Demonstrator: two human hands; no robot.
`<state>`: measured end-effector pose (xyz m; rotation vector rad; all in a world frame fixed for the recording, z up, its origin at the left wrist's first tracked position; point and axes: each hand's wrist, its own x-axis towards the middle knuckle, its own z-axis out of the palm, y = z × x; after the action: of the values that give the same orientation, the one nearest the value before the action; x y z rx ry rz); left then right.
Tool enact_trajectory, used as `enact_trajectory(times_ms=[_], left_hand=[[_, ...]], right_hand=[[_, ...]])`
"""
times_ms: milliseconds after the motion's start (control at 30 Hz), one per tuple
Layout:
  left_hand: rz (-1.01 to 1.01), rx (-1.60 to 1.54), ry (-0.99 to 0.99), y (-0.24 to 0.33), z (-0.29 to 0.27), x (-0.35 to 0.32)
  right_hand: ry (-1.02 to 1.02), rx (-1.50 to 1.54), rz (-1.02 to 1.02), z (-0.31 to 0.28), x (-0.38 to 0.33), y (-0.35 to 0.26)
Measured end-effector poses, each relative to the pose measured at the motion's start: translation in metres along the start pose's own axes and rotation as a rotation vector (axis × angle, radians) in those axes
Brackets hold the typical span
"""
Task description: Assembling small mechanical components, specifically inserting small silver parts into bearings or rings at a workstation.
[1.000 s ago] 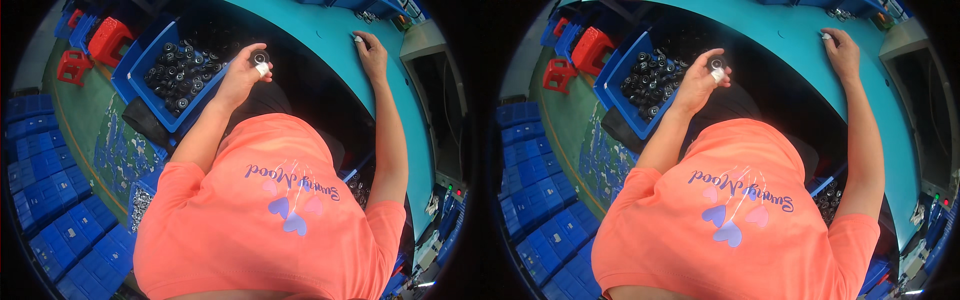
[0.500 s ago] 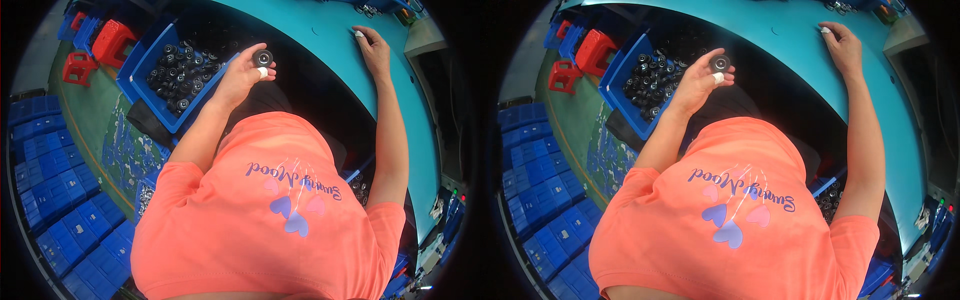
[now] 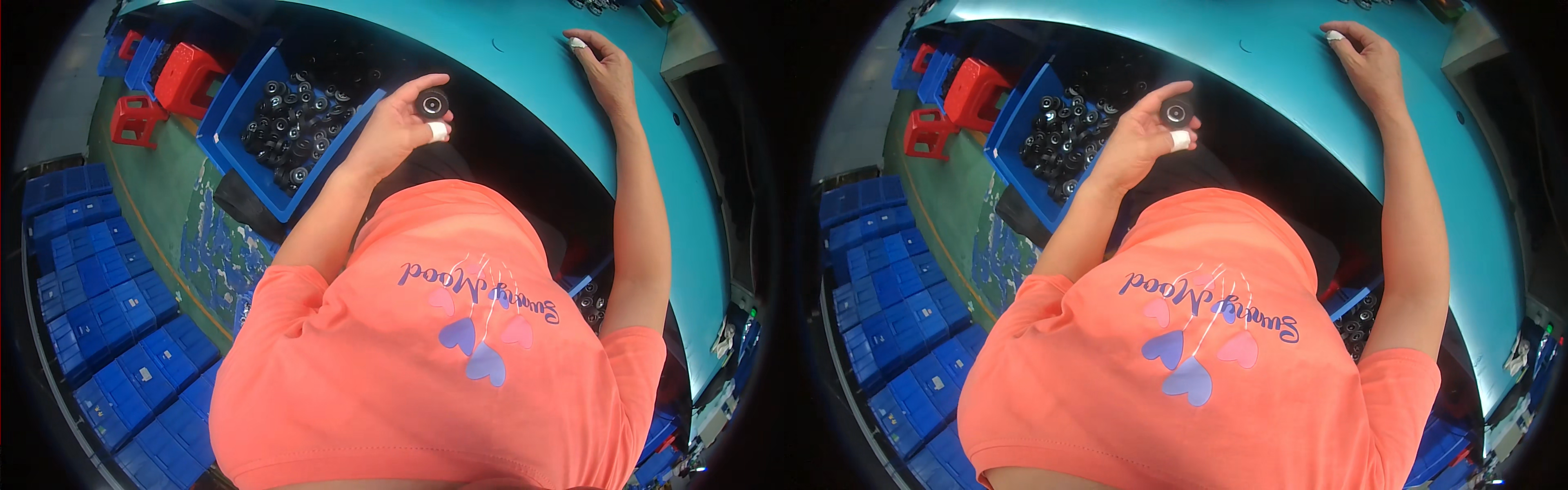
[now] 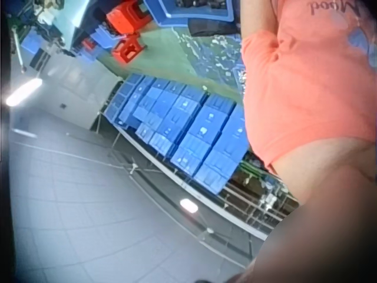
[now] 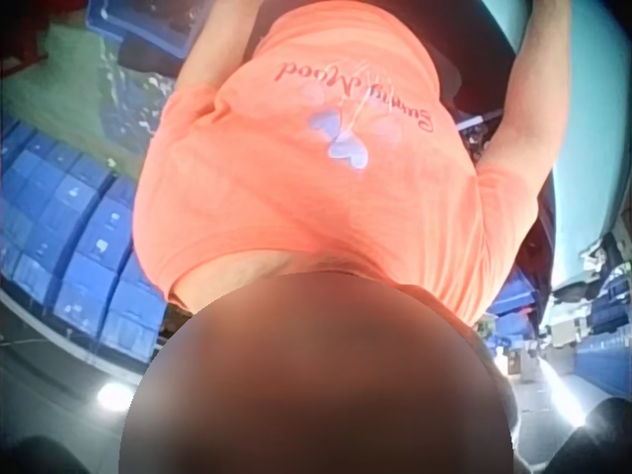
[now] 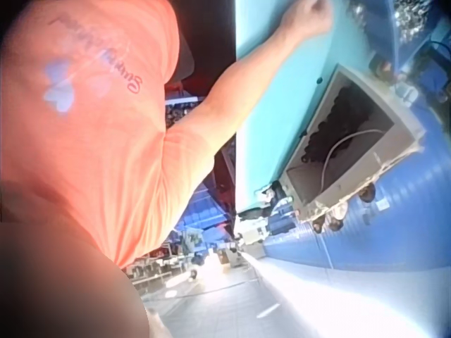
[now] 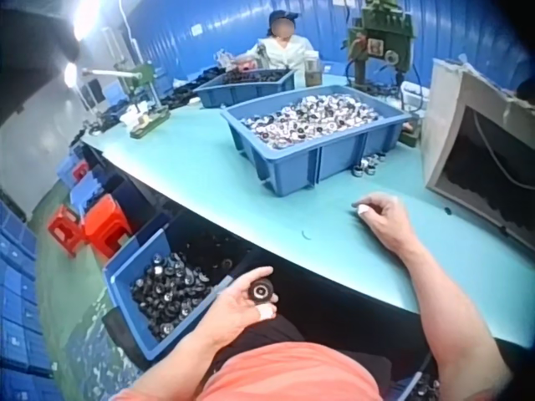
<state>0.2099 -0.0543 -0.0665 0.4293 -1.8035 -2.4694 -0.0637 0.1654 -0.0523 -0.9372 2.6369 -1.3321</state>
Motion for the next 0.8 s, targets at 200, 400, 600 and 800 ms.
enact_trajectory(times_ms=[200,400,600,800], left_hand=[[0.057,0.277,-0.007,0.022,0.034,0.002],[0.267,0.377,-0.03,0.04,0.063,0.014],[0.356,0.438,-0.068,0.045,0.088,0.035],[0.493,0.595,-0.04,0.046,0.106,0.045]], right_hand=[[0.009,0.173,-0.175,-0.001,-0.007,-0.004],[-0.564,0.603,0.077,-0.01,-0.053,-0.081],[-0.536,0.689,0.102,-0.009,-0.054,-0.078],[-0.466,0.735,0.158,-0.008,-0.053,-0.075]])
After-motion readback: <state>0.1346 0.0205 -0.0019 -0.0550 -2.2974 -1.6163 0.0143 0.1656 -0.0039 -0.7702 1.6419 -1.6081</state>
